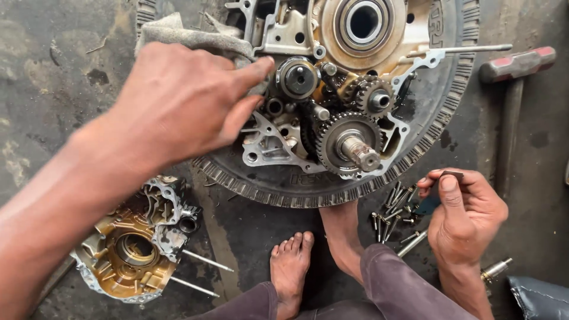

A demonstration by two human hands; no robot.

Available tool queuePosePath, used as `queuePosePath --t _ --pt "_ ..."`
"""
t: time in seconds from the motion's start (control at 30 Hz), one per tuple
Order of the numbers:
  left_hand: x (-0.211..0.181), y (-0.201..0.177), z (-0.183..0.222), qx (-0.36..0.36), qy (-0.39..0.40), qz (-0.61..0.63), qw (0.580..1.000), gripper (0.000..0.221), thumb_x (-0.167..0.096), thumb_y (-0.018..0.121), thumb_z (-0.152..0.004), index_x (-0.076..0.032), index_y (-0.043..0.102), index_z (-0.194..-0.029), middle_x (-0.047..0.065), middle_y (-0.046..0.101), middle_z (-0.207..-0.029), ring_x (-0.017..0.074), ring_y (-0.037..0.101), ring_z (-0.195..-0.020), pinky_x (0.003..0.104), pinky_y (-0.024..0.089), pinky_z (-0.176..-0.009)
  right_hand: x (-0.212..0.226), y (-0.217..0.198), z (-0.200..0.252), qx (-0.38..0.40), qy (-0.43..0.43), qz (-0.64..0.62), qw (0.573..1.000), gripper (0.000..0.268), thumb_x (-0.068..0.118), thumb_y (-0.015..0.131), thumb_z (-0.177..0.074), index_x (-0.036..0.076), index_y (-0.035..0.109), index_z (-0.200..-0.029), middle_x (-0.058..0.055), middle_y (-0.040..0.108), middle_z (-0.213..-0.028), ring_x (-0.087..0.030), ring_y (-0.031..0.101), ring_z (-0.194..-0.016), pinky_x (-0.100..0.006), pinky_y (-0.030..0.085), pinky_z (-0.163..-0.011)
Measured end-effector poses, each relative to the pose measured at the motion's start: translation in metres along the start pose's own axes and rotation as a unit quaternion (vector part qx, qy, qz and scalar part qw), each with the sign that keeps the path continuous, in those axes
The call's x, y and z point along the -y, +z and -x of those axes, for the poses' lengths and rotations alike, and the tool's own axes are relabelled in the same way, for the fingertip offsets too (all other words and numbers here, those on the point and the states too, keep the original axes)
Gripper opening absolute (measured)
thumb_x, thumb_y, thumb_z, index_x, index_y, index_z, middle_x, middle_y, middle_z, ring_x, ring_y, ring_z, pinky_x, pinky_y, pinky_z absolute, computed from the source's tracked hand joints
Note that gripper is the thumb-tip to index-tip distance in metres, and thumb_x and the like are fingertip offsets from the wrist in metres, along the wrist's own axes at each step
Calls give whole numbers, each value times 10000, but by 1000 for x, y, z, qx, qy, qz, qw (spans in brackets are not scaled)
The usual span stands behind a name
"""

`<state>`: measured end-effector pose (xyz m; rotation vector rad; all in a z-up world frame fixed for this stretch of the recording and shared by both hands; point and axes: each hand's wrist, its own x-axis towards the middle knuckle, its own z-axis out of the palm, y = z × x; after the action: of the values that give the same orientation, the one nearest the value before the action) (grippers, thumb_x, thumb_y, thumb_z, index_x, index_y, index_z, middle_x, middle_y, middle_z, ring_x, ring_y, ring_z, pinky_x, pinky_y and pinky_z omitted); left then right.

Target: The person scrapes the edges of an engine casing with a blade and wipes the internal gears and surfaces with a cloth.

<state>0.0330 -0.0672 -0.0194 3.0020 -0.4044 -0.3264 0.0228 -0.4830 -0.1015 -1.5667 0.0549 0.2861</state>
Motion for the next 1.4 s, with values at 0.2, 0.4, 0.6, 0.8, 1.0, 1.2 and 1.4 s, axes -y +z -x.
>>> queuePosePath --t 0.2,0.4,0.6,0.8,1.0,1.2,1.4 --pt "2 -9 -8 172 -15 -46 984 541 -550 543 -1047 -230 586 -1482 62 661 -603 227 651 -500 376 490 -484 -3 -1 -2 3 6 4 1000 132 33 642 -1149 -91 650 -1103 -166 700 -1024 -210 690 -861 -320 578 -785" --pt "-6 -19 -20 228 -27 -45 972 585 -659 508 -967 -111 655 -1112 77 661 -592 255 674 -539 398 527 -537 -7 -8 -6 2 2 16 1000 146 44 657 -1166 -91 653 -1110 -170 699 -1029 -220 694 -863 -321 580 -789" --pt "5 -15 -30 250 -3 -54 967 692 -770 596 -810 -129 670 -1060 105 698 -719 304 719 -721 437 552 -594 -8 -12 -2 2 8 25 1000 131 34 657 -1152 -94 655 -1123 -177 700 -1026 -229 694 -869 -316 571 -792" --pt "4 -14 -23 249 -2 -62 966 802 -817 576 -723 -163 646 -1182 101 715 -749 324 736 -770 448 559 -634 -8 -9 -5 3 9 31 999 131 37 656 -1153 -91 656 -1121 -176 700 -1026 -232 699 -863 -319 575 -782" --pt "20 -7 -21 258 -36 11 965 810 -751 635 -793 -200 574 -1384 106 735 -794 337 727 -831 490 549 -747 -7 -3 -6 18 2 33 999 146 50 676 -1172 -87 659 -1125 -171 701 -1021 -230 697 -861 -318 575 -776" --pt "35 22 -9 173 -13 165 971 695 -640 723 -857 -150 618 -1339 142 738 -878 367 711 -852 502 544 -706 -9 4 -9 21 -5 40 999 122 35 667 -1156 -81 654 -1121 -156 695 -1031 -212 690 -877 -316 578 -808" --pt "3 9 -6 139 7 -25 990 688 -682 597 -859 -155 623 -1301 124 736 -838 332 722 -813 446 567 -653 -24 -19 -31 -44 14 100 994 163 30 619 -1125 -45 601 -1269 -152 704 -1033 -158 659 -853 -283 547 -806"
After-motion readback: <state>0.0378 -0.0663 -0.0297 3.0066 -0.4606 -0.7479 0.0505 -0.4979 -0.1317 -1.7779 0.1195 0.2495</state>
